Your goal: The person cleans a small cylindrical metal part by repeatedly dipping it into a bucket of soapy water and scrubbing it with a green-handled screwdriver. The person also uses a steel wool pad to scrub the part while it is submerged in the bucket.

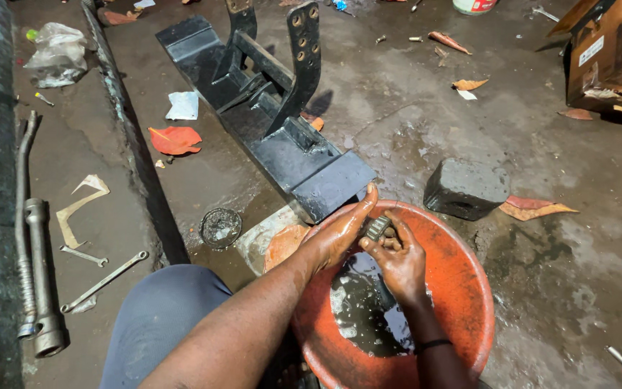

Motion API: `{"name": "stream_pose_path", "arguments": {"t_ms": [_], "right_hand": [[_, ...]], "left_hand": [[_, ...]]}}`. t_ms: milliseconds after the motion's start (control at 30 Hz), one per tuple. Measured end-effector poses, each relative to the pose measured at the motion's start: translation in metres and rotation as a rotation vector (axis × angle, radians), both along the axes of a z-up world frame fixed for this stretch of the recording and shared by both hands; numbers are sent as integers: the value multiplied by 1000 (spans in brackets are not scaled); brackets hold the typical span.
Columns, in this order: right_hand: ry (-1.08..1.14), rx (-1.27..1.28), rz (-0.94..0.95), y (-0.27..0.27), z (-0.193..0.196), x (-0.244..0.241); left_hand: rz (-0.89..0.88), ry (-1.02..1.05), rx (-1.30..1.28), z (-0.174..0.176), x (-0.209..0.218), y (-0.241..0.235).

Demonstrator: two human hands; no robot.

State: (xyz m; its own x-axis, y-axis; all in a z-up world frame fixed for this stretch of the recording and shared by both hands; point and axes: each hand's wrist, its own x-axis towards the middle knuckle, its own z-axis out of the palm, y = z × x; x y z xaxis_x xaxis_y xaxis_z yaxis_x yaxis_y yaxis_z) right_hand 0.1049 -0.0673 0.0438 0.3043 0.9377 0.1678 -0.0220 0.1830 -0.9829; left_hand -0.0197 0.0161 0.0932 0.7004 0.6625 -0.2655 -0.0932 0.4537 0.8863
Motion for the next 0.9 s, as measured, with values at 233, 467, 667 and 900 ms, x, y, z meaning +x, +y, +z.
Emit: {"name": "stream_pose_path", "arguments": {"t_ms": [233, 467, 667, 900], "right_hand": [[240, -156, -182, 10, -1, 4], [375, -248, -70, 13, 3, 2], [473, -222, -179, 21, -13, 0], [694, -168, -59, 19, -8, 6]], "left_hand": [[-27, -7, 28, 8, 0, -9], [-20, 2, 45, -2, 1, -4], [-10, 136, 50, -8, 5, -7], [-71, 67, 17, -28, 12, -1]]}}
